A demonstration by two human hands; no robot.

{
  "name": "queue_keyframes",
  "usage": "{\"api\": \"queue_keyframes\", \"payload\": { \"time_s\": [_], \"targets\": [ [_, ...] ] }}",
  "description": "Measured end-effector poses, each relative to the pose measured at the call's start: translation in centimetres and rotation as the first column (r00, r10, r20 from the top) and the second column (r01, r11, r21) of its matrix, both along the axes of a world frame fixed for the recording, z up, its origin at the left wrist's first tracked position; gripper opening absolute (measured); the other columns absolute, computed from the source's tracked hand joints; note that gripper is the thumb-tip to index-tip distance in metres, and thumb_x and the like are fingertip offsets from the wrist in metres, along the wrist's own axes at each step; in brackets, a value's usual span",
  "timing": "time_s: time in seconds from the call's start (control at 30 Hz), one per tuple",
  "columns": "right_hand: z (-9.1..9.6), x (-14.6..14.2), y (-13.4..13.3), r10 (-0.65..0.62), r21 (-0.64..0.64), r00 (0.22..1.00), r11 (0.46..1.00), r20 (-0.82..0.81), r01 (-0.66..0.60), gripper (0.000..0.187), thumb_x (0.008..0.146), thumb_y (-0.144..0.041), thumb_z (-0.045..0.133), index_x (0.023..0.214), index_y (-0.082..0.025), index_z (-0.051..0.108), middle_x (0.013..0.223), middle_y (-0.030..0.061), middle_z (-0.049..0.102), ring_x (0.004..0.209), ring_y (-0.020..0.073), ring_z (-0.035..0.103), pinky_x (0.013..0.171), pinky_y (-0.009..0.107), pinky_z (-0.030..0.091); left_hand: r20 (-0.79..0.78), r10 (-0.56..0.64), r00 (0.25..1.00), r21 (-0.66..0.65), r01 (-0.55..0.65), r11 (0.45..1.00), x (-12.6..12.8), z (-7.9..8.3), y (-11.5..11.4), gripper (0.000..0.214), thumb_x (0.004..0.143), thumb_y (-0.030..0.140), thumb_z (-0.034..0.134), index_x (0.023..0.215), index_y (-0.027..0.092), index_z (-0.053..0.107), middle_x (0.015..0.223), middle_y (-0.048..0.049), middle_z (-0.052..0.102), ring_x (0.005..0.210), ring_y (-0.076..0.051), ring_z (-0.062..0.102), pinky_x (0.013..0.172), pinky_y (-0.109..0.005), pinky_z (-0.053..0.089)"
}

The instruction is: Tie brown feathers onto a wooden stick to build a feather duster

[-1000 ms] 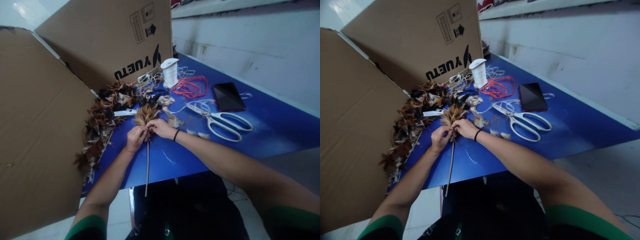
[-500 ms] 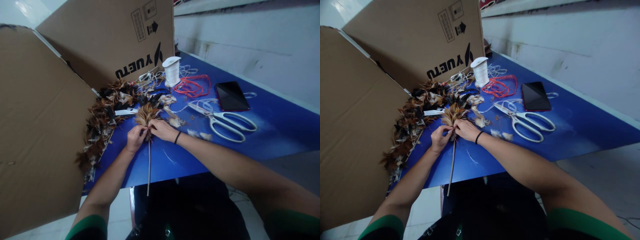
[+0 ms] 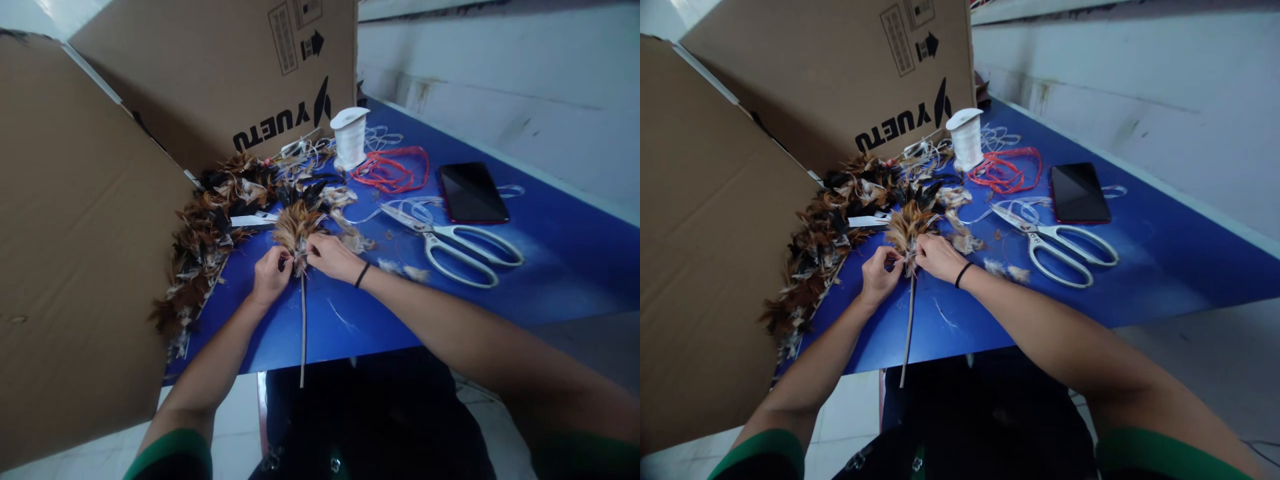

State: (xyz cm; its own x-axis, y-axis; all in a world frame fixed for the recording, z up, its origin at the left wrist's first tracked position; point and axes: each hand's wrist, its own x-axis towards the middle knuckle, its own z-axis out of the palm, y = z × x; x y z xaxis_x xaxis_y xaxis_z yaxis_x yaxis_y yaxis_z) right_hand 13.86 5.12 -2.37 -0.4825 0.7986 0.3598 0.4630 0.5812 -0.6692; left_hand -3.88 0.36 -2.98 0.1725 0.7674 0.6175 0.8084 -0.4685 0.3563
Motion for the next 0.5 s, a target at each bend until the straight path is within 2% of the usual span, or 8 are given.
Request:
{"api": "queue_keyframes", "payload": {
  "time_s": [0.23, 0.33, 0.43, 0.5],
  "targets": [
    [0.3, -0.1, -0.3, -0.026, -0.040, 0.999, 0.999, -0.020, 0.025, 0.011, 0.070, -0.006, 0.051, 0.066, -0.016, 0.051, 0.067, 0.0010, 0.053, 0.065, 0.0122, 0.049, 0.063, 0.024, 0.035, 0.208, 0.140, 0.968, -0.245, -0.087, 0.966, 0.8, 0.8, -0.2, 0.014, 0.074, 0.023, 0.061, 0.086, 0.019, 0.054, 0.075, -0.0005, 0.063, 0.067, -0.012, 0.062, 0.064, -0.021, 0.048],
    [0.2, -0.1, -0.4, -0.021, -0.020, 0.996, 1.000, -0.085, 0.019, 0.011, 0.070, -0.005, 0.052, 0.068, -0.016, 0.054, 0.068, -0.0001, 0.055, 0.064, 0.0112, 0.049, 0.064, 0.023, 0.036, 0.287, 0.209, 0.935, -0.387, -0.087, 0.918, 0.7, 1.2, -0.1, 0.015, 0.078, 0.026, 0.054, 0.090, 0.018, 0.058, 0.073, -0.0021, 0.065, 0.061, -0.012, 0.062, 0.059, -0.021, 0.047],
    [0.0, -0.2, -0.5, -0.006, -0.012, 0.990, 1.000, -0.143, 0.004, 0.012, 0.070, -0.005, 0.053, 0.071, -0.016, 0.055, 0.069, -0.0006, 0.056, 0.065, 0.0109, 0.050, 0.064, 0.022, 0.036, 0.300, 0.262, 0.917, -0.524, -0.071, 0.849, 0.6, 1.4, 0.1, 0.025, 0.084, 0.036, 0.046, 0.081, 0.017, 0.061, 0.054, 0.0006, 0.059, 0.039, -0.009, 0.050, 0.043, -0.019, 0.038],
    [-0.1, -0.4, -0.7, 0.011, -0.011, 0.985, 1.000, -0.171, -0.013, 0.011, 0.071, -0.006, 0.053, 0.072, -0.017, 0.056, 0.071, -0.0004, 0.057, 0.066, 0.0111, 0.051, 0.065, 0.023, 0.037, 0.341, 0.281, 0.897, -0.582, -0.033, 0.812, 0.6, 1.4, 0.2, 0.029, 0.081, 0.044, 0.050, 0.077, 0.017, 0.060, 0.049, 0.0019, 0.057, 0.033, -0.008, 0.044, 0.036, -0.019, 0.031]
  ]
}}
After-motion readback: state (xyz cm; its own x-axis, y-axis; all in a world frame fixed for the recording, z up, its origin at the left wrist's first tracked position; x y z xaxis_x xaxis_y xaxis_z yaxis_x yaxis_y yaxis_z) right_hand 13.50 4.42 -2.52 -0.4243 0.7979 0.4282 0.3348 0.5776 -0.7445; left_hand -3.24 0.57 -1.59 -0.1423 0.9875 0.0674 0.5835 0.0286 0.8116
